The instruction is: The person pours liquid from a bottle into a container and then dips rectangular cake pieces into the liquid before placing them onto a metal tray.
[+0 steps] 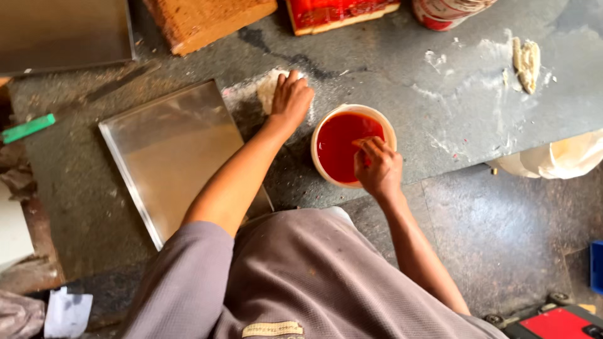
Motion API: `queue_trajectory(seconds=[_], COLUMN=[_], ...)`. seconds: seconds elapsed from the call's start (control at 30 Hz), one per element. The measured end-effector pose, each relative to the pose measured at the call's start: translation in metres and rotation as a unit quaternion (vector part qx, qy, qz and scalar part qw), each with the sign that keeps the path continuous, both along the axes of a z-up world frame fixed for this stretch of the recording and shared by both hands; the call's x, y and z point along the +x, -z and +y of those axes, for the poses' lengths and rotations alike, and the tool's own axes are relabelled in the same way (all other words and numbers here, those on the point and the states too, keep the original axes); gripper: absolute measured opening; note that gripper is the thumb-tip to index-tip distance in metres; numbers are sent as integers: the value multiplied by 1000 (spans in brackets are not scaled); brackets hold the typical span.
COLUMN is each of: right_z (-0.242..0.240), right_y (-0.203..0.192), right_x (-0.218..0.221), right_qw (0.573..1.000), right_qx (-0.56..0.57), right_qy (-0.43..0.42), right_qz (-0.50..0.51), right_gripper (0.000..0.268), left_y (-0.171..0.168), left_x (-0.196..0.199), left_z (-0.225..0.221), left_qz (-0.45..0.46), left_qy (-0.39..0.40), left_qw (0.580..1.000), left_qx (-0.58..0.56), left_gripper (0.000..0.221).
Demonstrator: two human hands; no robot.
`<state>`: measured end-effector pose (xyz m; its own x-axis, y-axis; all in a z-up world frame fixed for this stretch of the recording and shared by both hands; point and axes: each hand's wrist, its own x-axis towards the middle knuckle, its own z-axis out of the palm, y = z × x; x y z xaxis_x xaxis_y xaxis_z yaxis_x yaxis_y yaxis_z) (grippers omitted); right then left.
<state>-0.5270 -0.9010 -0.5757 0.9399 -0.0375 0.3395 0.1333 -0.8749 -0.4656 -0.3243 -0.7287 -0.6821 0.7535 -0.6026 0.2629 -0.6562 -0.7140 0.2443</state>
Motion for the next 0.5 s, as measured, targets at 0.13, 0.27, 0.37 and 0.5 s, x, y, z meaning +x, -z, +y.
queue_trajectory(seconds=[0.13,0.27,0.37,0.5], right_z=[-1,-1,1,2], right_y=[-3,-5,-8,-8], right_x=[2,5,4,3], right_qw=[999,1000,1000,999], right_qx=[14,-7,-12,-2], right_qy=[21,13,11,8], right_qz=[26,18,15,37], right_gripper=[20,19,18,18], left_y=[14,18,-2,-54], left_x=[10,20,17,16], left_z=[2,-11,-9,26], left_qz=[-27,2,32,204], left_qy=[21,11,-4,-97], left_qw=[998,997,999,948], left_qx=[51,76,39,-224], left_gripper=[16,26,21,13])
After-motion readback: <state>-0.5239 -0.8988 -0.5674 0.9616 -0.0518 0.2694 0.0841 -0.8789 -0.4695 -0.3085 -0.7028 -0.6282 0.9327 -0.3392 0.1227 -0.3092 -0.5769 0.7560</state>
